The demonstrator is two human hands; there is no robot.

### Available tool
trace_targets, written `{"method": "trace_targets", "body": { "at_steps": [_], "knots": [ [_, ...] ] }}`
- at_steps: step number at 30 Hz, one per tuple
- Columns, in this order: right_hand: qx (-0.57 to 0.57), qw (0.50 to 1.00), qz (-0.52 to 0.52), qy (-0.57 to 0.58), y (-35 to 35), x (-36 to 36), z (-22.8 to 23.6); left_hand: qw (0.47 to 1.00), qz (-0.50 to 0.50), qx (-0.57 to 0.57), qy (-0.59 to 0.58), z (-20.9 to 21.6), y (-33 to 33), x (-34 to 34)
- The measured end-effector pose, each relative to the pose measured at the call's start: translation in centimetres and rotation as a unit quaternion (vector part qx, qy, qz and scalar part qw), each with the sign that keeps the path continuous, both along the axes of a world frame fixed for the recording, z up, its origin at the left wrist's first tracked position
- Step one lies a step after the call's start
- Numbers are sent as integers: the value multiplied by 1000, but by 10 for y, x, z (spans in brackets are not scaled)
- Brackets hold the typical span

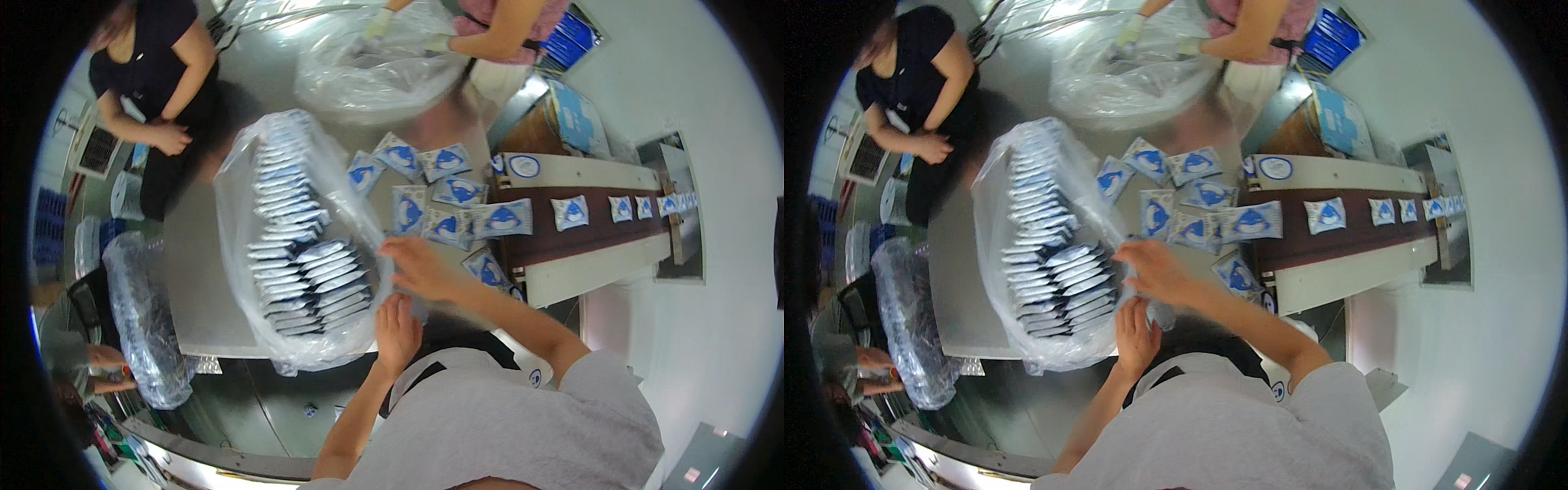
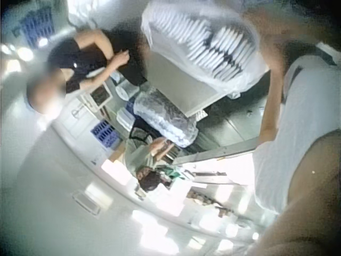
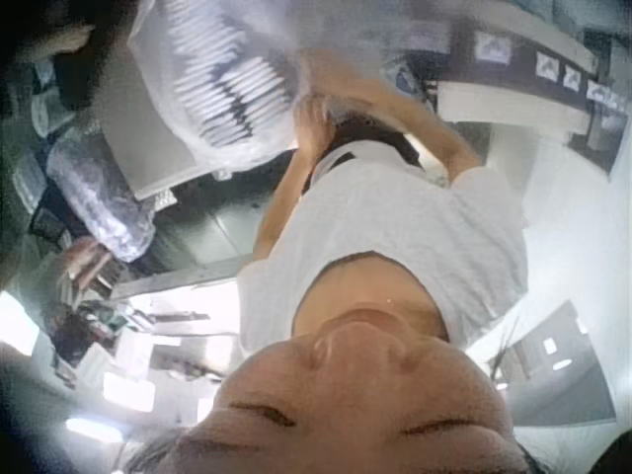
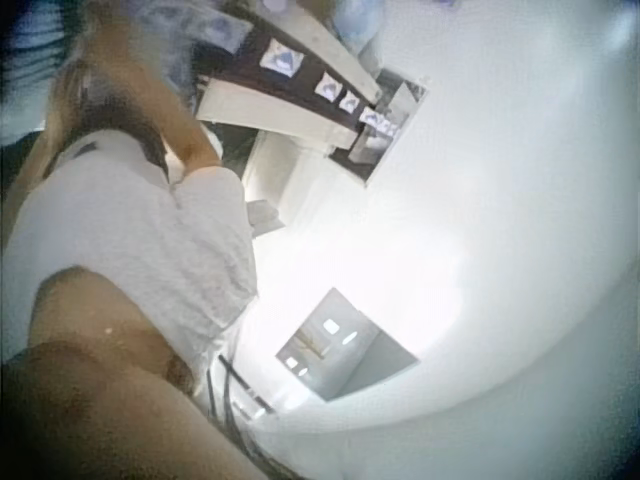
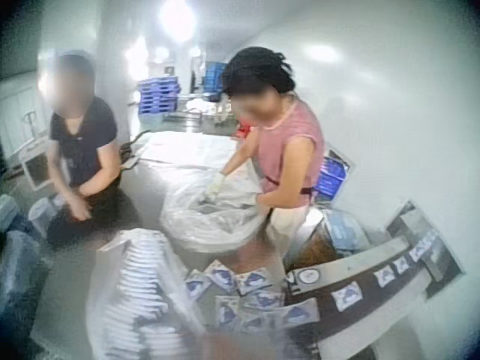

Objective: The person organizes and stacks small blue and white packets from a conveyor belt into a large plastic bag on a metal table by hand.

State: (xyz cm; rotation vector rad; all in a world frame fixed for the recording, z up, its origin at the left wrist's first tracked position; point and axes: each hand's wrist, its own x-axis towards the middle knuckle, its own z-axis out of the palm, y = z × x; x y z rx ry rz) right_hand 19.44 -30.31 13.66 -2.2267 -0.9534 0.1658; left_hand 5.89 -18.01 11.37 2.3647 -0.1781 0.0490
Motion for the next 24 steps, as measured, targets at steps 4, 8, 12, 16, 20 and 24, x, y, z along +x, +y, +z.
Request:
{"method": "trace_targets", "body": {
  "at_steps": [4, 8, 12, 16, 20, 24],
  "knots": [
    [-160, 972, -160, 65, -182, 89, -6, 972, -230, 42, -3, -36, -74, 12],
    [-481, 864, -132, 63, -341, 109, -15, 925, -323, 142, -138, -87, -162, 48],
    [-434, 892, 34, 125, -331, 131, -20, 903, -333, 212, -171, -145, -207, 64],
    [-119, 976, 128, 134, -244, 138, -49, 906, -318, 271, -68, -127, -212, 74],
    [-342, 930, 36, 131, -192, 108, -95, 920, -320, 207, 90, -110, -161, 64],
    [-359, 898, 29, 254, -192, 100, -97, 968, -112, -18, 226, -68, -104, 40]
  ]
}}
